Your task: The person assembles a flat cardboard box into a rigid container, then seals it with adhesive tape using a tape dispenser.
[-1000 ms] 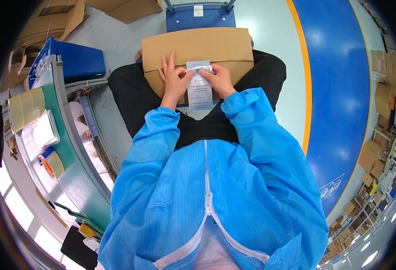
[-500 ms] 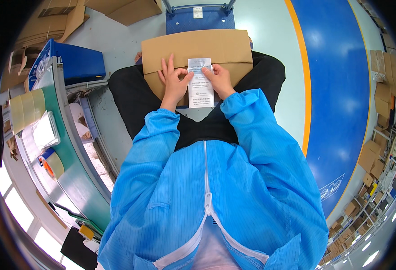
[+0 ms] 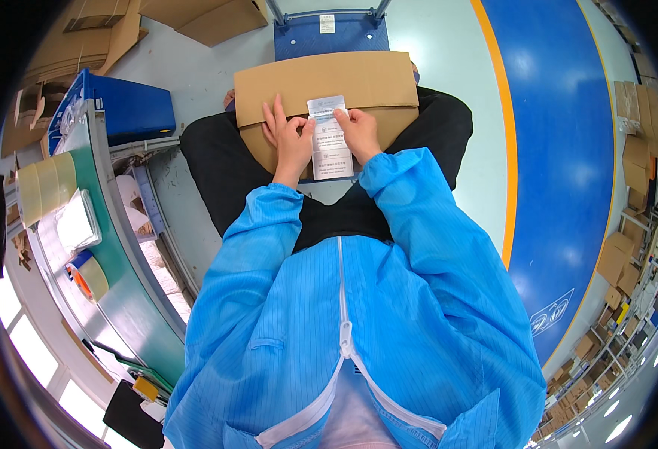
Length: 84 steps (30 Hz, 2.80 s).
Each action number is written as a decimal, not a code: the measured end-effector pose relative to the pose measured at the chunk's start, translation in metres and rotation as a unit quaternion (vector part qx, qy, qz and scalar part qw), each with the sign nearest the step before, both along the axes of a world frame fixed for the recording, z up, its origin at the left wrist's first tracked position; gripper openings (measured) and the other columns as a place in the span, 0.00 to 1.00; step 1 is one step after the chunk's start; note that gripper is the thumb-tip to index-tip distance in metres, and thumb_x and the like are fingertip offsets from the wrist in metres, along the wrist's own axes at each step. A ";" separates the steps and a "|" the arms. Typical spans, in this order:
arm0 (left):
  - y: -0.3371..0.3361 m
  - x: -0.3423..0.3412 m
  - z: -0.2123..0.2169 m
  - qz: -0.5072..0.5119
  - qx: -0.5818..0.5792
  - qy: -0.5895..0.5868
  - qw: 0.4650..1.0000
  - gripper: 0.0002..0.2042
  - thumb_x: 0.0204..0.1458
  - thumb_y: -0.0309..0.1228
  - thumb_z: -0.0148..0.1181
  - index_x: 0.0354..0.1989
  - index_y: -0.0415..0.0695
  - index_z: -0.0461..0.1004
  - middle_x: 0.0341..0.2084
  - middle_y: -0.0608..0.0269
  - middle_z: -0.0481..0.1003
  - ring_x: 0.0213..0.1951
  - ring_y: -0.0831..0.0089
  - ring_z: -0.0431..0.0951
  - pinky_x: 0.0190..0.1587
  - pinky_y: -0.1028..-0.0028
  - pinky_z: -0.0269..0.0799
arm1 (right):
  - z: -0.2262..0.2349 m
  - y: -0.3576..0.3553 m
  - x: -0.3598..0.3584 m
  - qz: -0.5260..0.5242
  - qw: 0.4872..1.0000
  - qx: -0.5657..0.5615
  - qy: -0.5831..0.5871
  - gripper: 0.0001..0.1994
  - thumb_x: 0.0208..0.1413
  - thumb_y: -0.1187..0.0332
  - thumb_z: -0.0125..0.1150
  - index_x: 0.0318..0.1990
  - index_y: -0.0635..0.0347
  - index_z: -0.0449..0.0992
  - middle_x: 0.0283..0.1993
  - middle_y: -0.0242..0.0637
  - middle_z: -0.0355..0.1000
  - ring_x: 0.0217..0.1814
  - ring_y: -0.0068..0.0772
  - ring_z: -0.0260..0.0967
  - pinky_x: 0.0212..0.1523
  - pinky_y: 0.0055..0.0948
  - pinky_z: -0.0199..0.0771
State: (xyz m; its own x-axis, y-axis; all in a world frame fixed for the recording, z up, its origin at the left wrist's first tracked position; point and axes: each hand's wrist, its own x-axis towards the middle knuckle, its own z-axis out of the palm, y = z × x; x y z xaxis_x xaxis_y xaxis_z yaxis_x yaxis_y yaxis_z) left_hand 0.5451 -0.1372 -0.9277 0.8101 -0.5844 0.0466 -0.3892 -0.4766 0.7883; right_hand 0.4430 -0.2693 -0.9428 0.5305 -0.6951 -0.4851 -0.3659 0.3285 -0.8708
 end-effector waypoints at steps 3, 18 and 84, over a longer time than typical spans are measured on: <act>0.000 0.000 0.001 0.001 -0.003 0.003 1.000 0.13 0.58 0.37 0.66 0.27 0.42 0.78 0.80 0.54 0.45 0.80 0.46 0.32 0.75 0.42 0.23 | 0.000 0.000 -0.001 0.003 1.000 -0.002 0.002 0.17 0.66 0.59 0.66 0.36 0.68 0.81 0.31 0.34 0.79 0.29 0.20 0.73 0.29 0.25 0.72; 0.000 0.000 -0.004 0.005 -0.018 -0.022 1.000 0.10 0.57 0.34 0.65 0.28 0.41 0.76 0.78 0.48 0.48 0.79 0.42 0.37 0.74 0.38 0.26 | -0.015 0.000 -0.001 0.000 1.000 -0.021 -0.016 0.18 0.68 0.58 0.65 0.36 0.69 0.82 0.29 0.30 0.77 0.29 0.17 0.69 0.28 0.24 0.69; 0.020 0.004 0.005 -0.052 -0.014 0.008 0.999 0.12 0.55 0.37 0.68 0.23 0.45 0.79 0.79 0.54 0.50 0.79 0.47 0.38 0.76 0.45 0.27 | 0.009 0.014 -0.042 0.028 0.999 0.043 0.004 0.13 0.64 0.62 0.66 0.31 0.63 0.79 0.30 0.32 0.77 0.28 0.20 0.71 0.30 0.24 0.70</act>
State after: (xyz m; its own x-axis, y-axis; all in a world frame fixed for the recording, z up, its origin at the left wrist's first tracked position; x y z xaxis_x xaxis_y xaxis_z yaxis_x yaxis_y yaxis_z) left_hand 0.5493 -0.1168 -0.9230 0.7460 -0.6638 0.0529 -0.4232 -0.4113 0.8073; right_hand 0.4014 -0.2550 -0.9341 0.5633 -0.6198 -0.5464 -0.3933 0.3805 -0.8370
